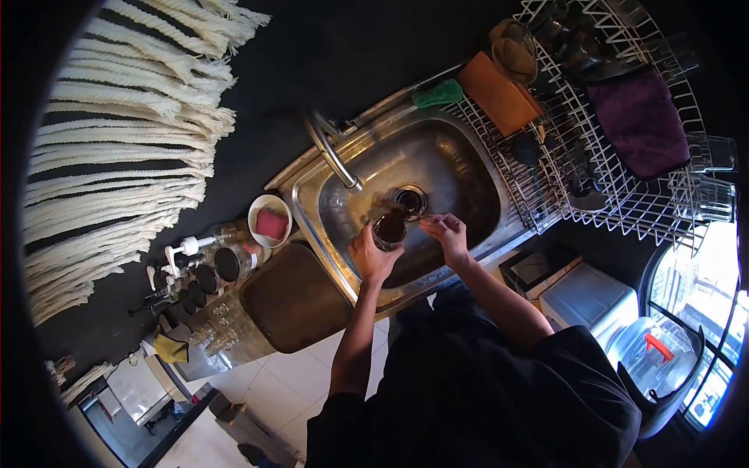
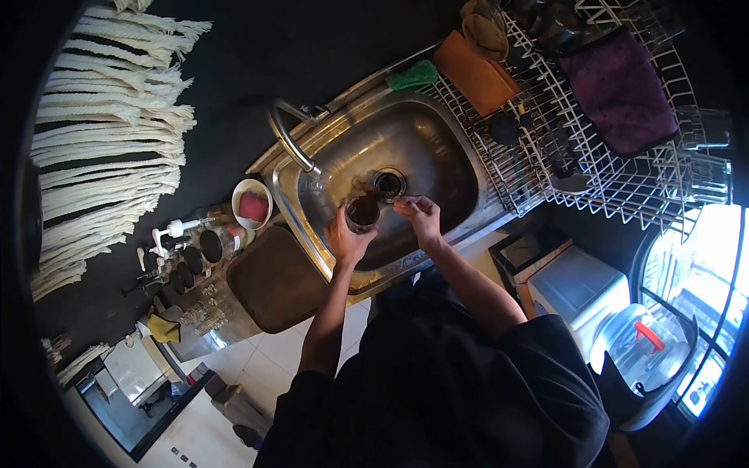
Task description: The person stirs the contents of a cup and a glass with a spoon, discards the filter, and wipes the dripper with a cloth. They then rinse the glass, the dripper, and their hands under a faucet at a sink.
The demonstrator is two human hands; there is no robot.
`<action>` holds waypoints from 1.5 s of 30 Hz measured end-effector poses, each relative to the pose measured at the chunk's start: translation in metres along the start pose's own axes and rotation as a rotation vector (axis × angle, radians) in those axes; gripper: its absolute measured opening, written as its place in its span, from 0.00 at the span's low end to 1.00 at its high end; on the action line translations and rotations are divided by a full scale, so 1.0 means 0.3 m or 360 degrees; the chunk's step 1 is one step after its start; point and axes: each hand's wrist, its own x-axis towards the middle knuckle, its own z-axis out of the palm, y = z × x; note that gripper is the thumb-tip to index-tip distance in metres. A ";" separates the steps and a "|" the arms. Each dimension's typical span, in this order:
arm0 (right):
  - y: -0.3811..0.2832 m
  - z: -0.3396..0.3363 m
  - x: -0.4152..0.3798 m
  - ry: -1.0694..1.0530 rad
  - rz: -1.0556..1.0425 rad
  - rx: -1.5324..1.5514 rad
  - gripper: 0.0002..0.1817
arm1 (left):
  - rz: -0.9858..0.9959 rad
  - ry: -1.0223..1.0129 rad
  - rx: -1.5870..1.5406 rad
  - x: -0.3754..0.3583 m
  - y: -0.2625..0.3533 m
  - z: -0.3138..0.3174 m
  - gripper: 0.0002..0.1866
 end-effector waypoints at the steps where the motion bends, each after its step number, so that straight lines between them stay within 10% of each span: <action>1: -0.002 0.002 -0.002 0.0011 0.0003 -0.0003 0.07 | 0.0005 0.0009 -0.0002 0.000 -0.004 0.003 0.43; 26: -0.165 0.058 -0.164 -0.0226 -0.0669 -0.1200 0.10 | 0.0045 0.0022 0.0013 -0.023 0.018 -0.016 0.45; 45: -0.122 0.020 -0.163 -0.0208 -0.0827 -0.1146 0.10 | -0.0095 -0.0076 -0.0010 -0.012 0.062 -0.034 0.44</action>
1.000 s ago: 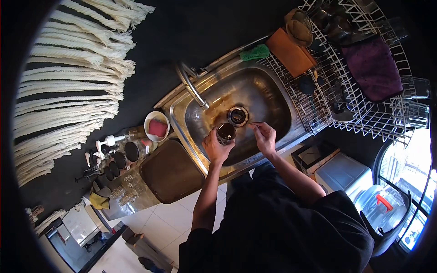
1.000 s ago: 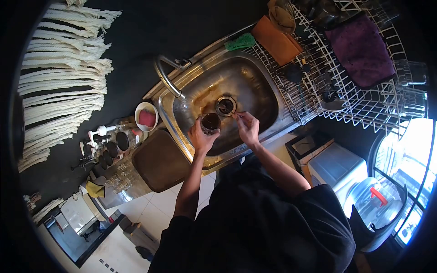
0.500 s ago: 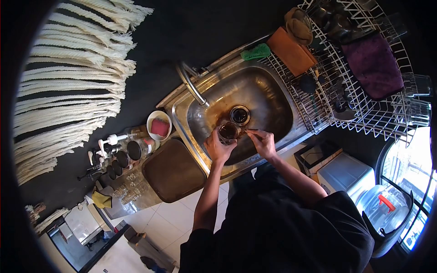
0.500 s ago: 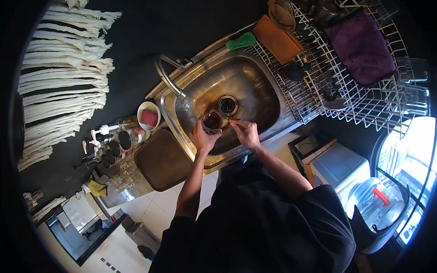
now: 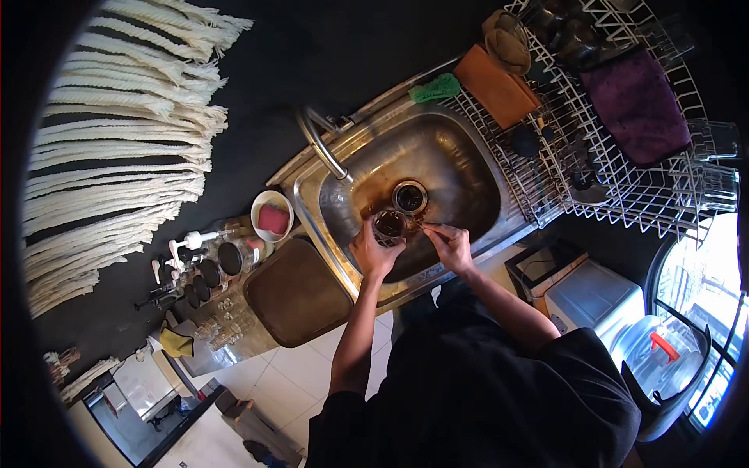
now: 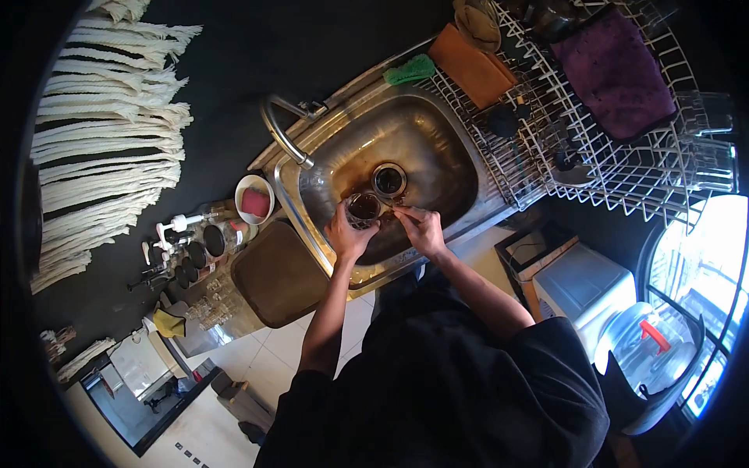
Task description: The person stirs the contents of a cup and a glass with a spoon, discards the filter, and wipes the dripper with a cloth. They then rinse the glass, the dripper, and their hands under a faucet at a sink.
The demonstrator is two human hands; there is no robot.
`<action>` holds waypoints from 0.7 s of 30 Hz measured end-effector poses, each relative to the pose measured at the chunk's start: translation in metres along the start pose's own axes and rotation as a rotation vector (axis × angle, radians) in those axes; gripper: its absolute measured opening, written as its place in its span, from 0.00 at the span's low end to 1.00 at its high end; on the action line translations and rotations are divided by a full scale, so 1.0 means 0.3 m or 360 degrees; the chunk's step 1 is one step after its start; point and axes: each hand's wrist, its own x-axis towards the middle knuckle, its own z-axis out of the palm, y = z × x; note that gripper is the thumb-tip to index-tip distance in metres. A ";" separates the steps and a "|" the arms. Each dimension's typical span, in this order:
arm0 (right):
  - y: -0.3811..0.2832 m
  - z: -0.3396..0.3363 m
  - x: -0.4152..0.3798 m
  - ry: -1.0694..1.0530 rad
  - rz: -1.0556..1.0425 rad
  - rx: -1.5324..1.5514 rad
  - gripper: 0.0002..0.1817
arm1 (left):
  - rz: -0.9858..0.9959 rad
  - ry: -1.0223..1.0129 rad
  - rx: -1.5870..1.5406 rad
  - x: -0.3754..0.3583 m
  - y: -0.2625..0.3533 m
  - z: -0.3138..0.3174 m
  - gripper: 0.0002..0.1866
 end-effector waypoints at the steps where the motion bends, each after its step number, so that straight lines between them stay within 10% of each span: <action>1: -0.003 -0.006 -0.001 -0.0026 0.0038 -0.0043 0.10 | 0.0010 -0.0003 0.0006 0.004 0.007 -0.001 0.44; 21: 0.023 -0.050 -0.030 -0.0090 0.0257 -0.0231 0.10 | 0.0049 -0.0076 0.0141 0.032 0.057 0.015 0.42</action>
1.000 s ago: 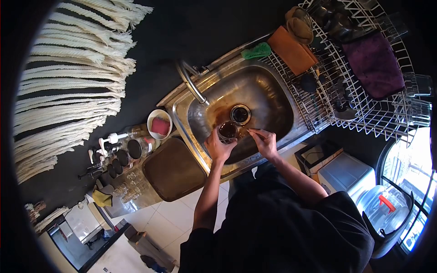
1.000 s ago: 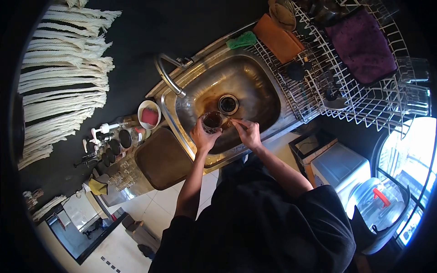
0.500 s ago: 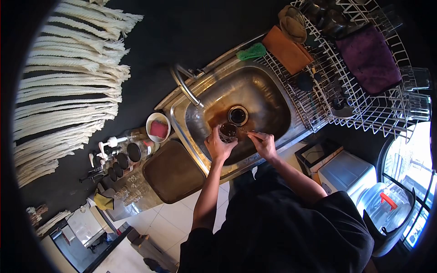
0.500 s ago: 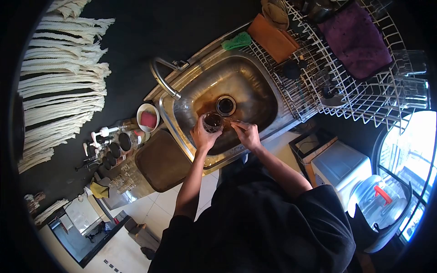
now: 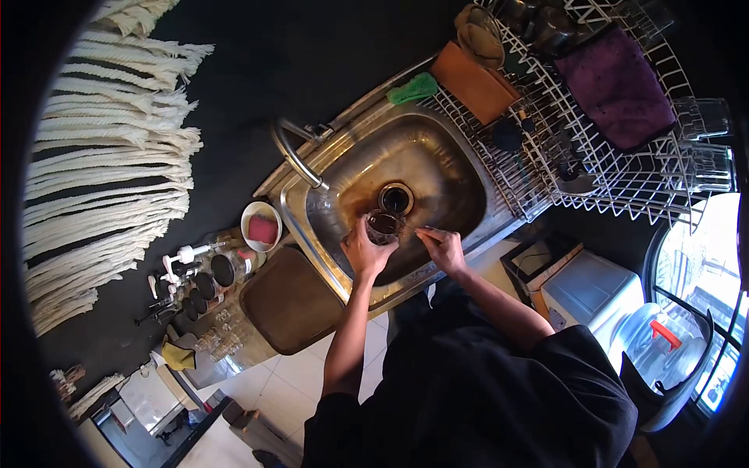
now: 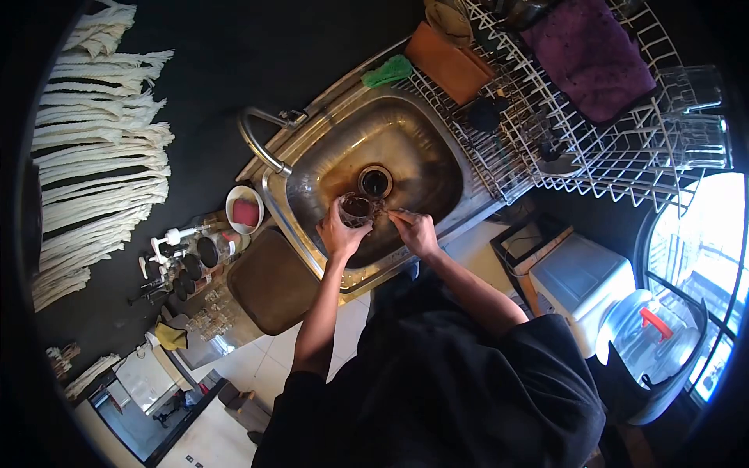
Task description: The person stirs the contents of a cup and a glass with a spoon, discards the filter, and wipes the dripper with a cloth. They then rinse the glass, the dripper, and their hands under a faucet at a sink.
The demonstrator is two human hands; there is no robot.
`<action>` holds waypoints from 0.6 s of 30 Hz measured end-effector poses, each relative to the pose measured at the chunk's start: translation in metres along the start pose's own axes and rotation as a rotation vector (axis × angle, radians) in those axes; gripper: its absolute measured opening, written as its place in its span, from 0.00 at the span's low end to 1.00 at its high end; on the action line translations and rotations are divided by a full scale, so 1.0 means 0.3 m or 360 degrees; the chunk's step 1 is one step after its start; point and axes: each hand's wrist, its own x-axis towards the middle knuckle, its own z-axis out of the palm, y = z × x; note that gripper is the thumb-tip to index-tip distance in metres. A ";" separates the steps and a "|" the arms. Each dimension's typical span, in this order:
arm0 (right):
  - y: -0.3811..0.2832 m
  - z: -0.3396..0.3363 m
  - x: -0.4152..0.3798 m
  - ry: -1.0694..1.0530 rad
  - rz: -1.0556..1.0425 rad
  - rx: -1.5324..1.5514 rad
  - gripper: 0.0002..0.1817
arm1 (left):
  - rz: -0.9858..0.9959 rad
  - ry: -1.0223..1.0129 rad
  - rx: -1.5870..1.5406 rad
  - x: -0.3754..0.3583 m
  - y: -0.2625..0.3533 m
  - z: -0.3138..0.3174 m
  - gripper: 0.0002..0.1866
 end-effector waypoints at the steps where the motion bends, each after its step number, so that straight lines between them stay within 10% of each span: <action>1: 0.002 0.004 0.001 0.0000 0.0000 0.0004 0.10 | -0.0004 -0.0005 -0.0021 0.000 0.003 -0.002 0.43; 18: 0.031 0.027 0.014 0.0109 -0.0150 0.0022 0.11 | -0.0052 -0.0115 0.0076 0.036 0.018 -0.006 0.45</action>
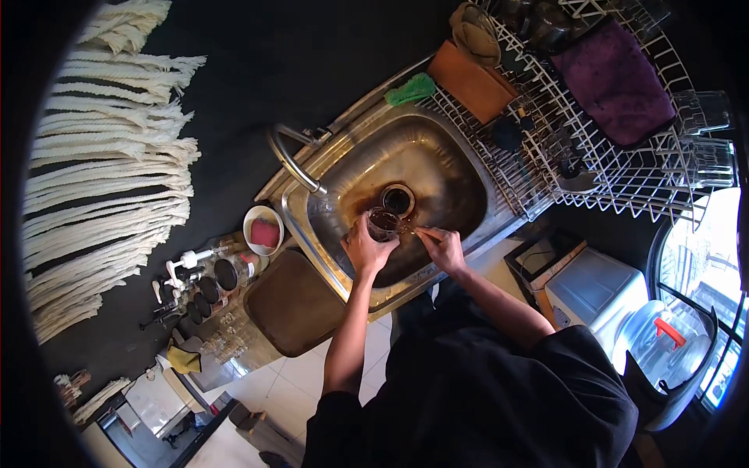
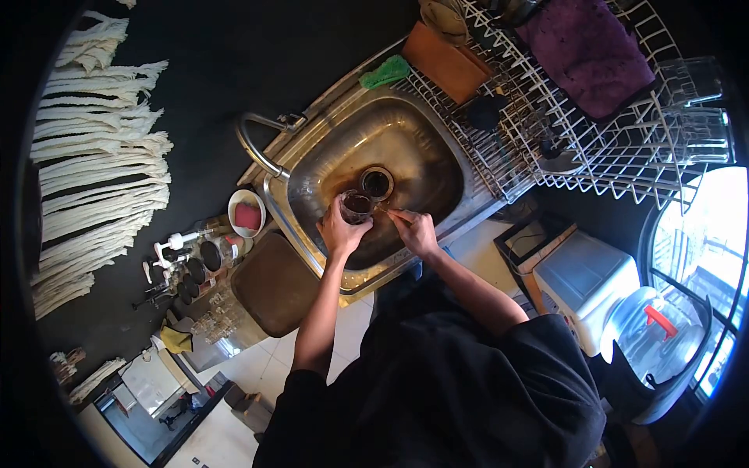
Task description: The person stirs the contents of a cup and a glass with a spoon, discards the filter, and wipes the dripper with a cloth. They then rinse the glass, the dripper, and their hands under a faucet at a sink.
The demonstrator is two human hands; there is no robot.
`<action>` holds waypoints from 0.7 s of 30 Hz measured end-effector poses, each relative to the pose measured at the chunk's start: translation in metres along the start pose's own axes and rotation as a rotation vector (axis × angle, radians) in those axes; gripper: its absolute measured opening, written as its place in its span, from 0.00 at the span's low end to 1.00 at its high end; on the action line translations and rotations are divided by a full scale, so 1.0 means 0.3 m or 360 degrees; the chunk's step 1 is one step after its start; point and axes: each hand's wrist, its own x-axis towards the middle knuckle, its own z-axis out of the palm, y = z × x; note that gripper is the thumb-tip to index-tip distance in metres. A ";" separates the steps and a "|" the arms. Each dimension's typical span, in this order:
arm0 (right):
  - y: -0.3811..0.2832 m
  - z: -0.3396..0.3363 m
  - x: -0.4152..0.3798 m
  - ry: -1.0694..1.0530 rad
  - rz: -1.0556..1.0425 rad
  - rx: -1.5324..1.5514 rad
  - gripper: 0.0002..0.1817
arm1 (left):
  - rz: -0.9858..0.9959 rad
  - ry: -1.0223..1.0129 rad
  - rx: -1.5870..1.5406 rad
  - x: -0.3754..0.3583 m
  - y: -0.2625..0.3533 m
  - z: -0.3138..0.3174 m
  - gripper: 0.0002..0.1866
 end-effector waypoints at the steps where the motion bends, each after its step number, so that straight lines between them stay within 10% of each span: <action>1: 0.001 0.000 0.001 0.0003 0.0000 0.0001 0.11 | -0.0011 -0.0001 0.0009 0.003 0.002 0.000 0.45; 21: 0.015 -0.019 0.037 -0.0038 0.0265 0.0087 0.11 | 0.0074 0.0005 0.0086 0.075 0.036 0.019 0.43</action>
